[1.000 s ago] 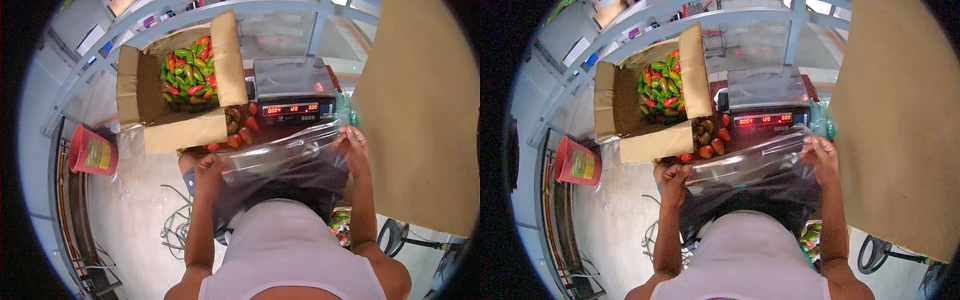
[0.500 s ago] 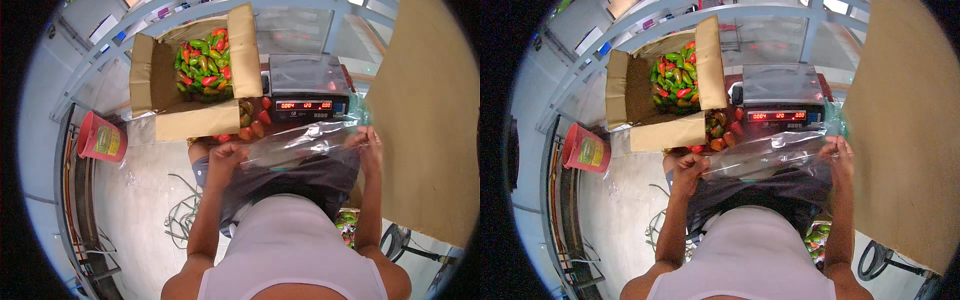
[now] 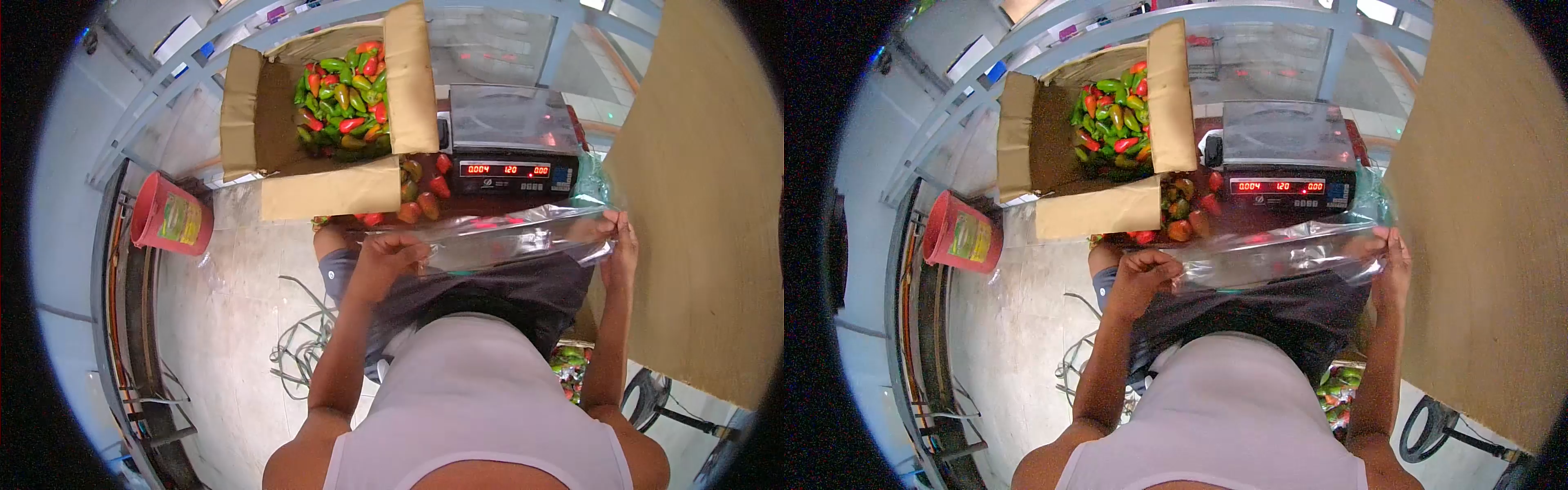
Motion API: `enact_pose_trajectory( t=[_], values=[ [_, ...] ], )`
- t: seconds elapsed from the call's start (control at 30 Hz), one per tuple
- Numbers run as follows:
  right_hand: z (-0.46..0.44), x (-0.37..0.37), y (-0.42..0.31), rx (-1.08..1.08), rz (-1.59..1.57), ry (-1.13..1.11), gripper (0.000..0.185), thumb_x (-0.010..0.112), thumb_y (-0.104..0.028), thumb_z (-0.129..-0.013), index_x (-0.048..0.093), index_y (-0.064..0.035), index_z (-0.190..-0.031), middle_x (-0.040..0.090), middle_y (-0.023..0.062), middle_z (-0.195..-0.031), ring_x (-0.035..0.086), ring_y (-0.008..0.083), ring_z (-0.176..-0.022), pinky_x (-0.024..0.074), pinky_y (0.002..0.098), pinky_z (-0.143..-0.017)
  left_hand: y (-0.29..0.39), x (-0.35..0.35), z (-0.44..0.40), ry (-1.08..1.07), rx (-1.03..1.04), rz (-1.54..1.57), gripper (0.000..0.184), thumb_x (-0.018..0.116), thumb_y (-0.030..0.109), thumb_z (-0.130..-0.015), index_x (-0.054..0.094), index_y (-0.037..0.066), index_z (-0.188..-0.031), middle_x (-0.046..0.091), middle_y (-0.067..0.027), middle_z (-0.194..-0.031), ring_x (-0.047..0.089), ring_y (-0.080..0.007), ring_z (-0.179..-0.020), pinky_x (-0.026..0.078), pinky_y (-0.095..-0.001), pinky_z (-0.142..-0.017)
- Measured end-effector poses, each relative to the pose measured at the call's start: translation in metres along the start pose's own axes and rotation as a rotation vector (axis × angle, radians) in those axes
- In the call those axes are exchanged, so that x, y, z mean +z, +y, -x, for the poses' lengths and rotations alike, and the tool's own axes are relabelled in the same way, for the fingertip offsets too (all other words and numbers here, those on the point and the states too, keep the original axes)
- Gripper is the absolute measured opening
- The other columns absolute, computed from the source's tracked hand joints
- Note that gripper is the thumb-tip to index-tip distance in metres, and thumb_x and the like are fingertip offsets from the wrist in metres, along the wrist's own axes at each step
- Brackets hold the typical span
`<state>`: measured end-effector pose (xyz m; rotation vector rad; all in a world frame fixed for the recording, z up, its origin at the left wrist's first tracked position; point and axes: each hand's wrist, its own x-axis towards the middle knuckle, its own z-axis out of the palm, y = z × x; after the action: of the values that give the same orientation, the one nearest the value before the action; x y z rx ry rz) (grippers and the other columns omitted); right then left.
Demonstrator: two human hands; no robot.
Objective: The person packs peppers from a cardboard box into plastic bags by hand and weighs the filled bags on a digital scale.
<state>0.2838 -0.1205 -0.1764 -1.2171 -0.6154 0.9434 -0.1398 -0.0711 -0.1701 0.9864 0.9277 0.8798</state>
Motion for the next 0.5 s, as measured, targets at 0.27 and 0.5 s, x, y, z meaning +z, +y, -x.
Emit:
enact_pose_trajectory(
  t=[0.27,0.5],
  values=[
    [-0.009,-0.017,0.021,0.038,0.075,-0.065,0.033,0.058,-0.035,-0.099,0.065,-0.0052,-0.112,0.069,0.0068,-0.086,0.064,0.0150,-0.075,0.0498,0.0297,-0.068,0.001,0.008,0.002,-0.028,0.117,-0.244,0.012,0.069,0.011,-0.091,0.068,0.000,-0.086,0.066,-0.0033,-0.076,0.062,-0.0095,-0.067,0.051,-0.0252,-0.060],
    [-0.015,0.018,0.050,-0.548,0.937,0.198,0.045,0.067,-0.030,-0.094,0.058,-0.0045,-0.130,0.064,0.0120,-0.114,0.061,0.0221,-0.107,0.0495,0.0346,-0.089,-0.012,0.004,0.012,0.006,0.214,-0.191,0.008,0.070,0.009,-0.089,0.071,0.001,-0.090,0.070,-0.0027,-0.082,0.064,-0.0093,-0.074,0.053,-0.0262,-0.067]
  ],
)
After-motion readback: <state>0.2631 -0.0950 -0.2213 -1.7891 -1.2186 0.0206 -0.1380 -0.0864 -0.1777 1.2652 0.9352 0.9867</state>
